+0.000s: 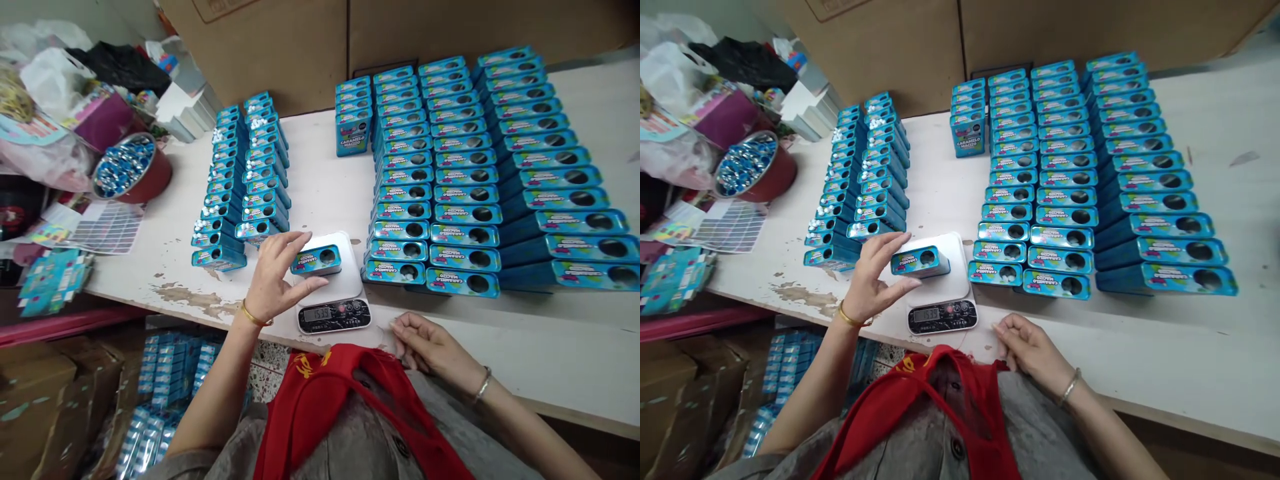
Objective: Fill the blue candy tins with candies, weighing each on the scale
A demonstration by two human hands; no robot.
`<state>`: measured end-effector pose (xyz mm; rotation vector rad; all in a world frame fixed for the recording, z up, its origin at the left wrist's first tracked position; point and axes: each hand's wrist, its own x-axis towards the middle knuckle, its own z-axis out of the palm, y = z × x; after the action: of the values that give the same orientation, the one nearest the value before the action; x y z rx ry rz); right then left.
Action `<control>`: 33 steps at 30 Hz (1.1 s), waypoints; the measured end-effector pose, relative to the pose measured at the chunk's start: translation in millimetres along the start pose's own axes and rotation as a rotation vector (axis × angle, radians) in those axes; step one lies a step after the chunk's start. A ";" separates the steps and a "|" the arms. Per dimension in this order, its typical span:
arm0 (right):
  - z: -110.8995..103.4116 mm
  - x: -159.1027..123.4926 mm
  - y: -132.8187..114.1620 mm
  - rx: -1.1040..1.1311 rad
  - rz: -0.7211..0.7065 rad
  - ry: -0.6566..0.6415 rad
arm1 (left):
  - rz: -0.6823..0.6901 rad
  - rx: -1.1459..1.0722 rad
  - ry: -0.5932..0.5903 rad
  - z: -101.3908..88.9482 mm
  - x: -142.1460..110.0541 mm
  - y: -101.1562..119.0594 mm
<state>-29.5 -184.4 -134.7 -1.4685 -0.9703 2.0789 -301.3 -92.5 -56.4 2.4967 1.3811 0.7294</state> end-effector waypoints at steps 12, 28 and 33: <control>60.2 33.8 -137.2 -0.536 -0.888 0.240 | -0.042 -0.002 0.032 3.7 -11.9 -4.5; 0.9 -7.0 -25.9 -0.453 -0.283 0.128 | 0.010 -0.031 -0.140 -9.9 0.5 -9.5; -4.4 10.0 3.5 -0.352 -0.256 0.152 | 0.082 0.127 -0.215 -11.6 58.1 -29.2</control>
<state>-28.7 -178.6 -144.5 -1.5442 -1.4324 1.6502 -303.1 -28.7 -39.1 2.6506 1.2934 0.3827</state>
